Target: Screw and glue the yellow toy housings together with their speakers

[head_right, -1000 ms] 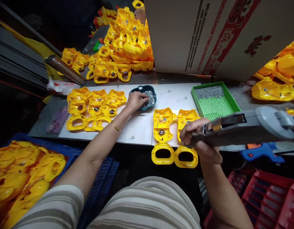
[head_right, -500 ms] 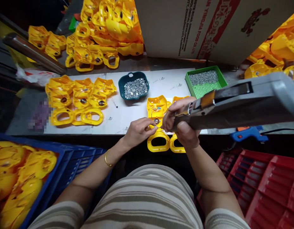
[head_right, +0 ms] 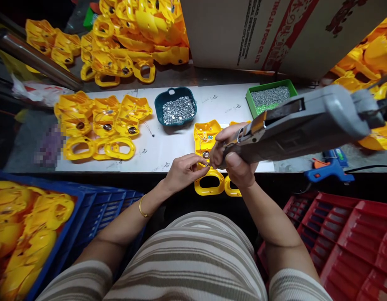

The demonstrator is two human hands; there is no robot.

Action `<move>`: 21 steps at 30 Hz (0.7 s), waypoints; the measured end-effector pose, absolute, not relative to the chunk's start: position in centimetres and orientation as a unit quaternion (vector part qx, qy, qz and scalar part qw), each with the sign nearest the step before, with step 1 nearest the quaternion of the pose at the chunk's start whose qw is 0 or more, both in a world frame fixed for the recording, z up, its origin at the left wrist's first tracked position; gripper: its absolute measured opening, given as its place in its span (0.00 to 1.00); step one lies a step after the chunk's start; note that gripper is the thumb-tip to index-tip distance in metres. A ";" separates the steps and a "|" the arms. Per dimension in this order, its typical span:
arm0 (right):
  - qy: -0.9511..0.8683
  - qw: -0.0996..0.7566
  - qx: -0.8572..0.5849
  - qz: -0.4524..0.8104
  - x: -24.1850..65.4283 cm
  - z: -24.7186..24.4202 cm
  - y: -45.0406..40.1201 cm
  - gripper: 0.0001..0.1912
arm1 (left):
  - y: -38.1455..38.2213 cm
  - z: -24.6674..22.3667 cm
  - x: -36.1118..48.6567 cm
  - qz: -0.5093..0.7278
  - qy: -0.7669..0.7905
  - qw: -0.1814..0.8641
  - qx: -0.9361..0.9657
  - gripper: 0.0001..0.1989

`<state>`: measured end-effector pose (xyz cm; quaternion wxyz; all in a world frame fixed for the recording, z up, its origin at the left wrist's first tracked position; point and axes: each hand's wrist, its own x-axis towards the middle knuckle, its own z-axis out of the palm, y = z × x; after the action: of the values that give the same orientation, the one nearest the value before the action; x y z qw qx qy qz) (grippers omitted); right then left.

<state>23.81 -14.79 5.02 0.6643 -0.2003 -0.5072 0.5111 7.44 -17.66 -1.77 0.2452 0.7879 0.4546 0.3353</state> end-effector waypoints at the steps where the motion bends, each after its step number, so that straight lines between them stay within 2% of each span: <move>1: -0.506 0.667 -0.195 0.511 23.8 5.0 -14.8 0.12 | -17.7 -1.9 7.4 0.333 0.456 0.247 0.787 0.10; 4: -0.503 0.671 -0.185 0.512 23.9 4.9 -14.9 0.11 | -17.7 -2.0 7.1 0.318 0.454 0.251 0.794 0.17; 8: -0.499 0.666 -0.182 0.523 23.9 5.1 -14.9 0.10 | -17.7 -1.9 7.0 0.305 0.437 0.264 0.804 0.08; 21: -0.531 0.644 -0.118 0.539 23.7 5.2 -14.7 0.09 | -18.0 -0.9 7.0 0.300 0.431 0.277 0.805 0.07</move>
<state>23.68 -14.67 5.17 0.6435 -0.1178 -0.5307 0.5388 7.00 -18.00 -0.94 0.2770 0.8050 0.4307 0.2997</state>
